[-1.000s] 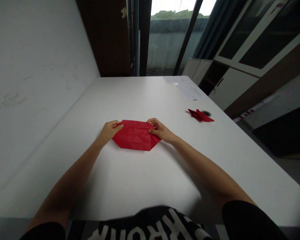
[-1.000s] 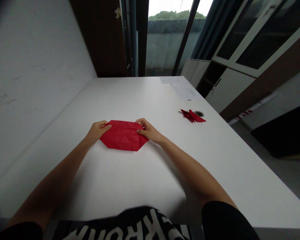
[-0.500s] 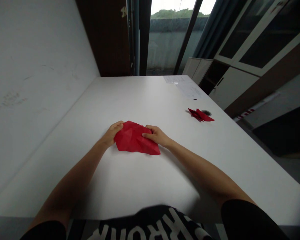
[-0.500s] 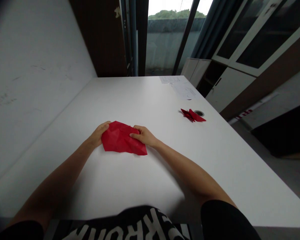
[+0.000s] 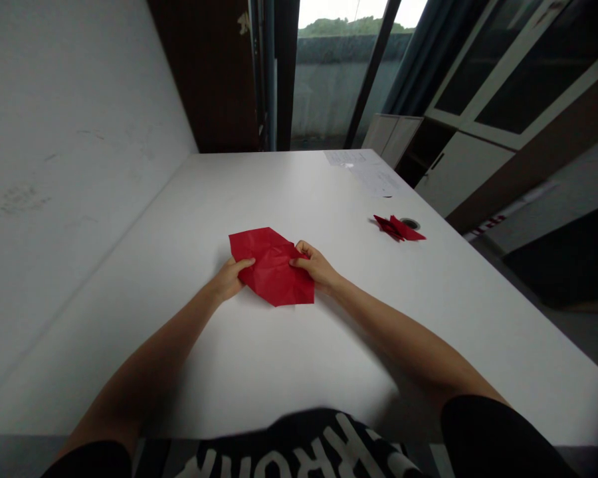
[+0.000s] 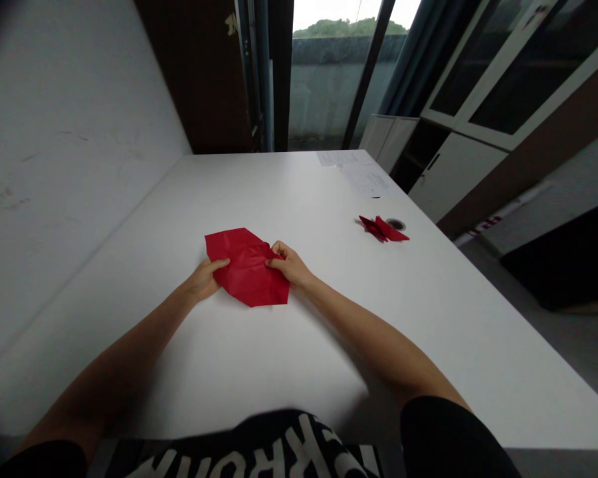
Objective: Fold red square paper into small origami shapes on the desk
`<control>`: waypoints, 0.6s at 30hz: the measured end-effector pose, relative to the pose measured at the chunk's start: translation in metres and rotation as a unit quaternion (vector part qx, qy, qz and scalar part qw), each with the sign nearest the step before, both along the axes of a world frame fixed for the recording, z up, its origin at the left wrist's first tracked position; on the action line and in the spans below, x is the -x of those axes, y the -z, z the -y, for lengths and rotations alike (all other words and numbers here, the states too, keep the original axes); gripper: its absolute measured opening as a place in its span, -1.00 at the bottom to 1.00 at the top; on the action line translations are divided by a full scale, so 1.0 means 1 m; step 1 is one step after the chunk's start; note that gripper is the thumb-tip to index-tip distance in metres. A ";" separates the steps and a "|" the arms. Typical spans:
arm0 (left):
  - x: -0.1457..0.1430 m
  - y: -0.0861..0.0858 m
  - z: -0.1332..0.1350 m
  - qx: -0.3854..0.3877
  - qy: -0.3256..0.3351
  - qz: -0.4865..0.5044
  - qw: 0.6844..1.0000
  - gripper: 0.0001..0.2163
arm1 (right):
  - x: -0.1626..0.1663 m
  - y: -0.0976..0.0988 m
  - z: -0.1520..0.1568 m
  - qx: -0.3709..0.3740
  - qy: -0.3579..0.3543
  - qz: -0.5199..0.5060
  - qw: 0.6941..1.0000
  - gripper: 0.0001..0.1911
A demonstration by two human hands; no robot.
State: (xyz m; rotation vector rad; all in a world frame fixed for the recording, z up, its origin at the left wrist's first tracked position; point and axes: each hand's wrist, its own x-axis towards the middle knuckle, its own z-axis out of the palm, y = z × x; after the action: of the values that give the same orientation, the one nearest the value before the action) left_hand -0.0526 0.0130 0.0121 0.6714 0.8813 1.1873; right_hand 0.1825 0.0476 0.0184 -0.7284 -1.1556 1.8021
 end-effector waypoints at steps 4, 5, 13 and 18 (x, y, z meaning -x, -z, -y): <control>0.004 0.004 -0.004 -0.006 -0.019 -0.008 1.000 -0.64 | -0.002 0.000 -0.004 0.008 0.019 -0.026 0.999 -0.62; 0.005 0.004 -0.005 -0.010 -0.020 -0.006 1.000 -0.63 | -0.003 0.001 -0.006 0.010 0.026 -0.028 0.999 -0.62; -0.001 0.002 -0.005 -0.021 -0.033 0.041 0.998 -0.61 | -0.001 0.012 -0.014 -0.031 0.115 -0.010 0.993 -0.57; -0.014 0.004 0.001 -0.090 -0.011 0.037 0.995 -0.48 | 0.004 0.017 -0.013 -0.054 0.156 -0.011 0.986 -0.52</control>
State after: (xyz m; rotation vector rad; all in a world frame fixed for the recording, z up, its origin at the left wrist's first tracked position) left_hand -0.0383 0.0120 0.0079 0.7598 0.7278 1.3136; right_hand 0.1788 0.0610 0.0012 -0.7770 -1.0509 1.4726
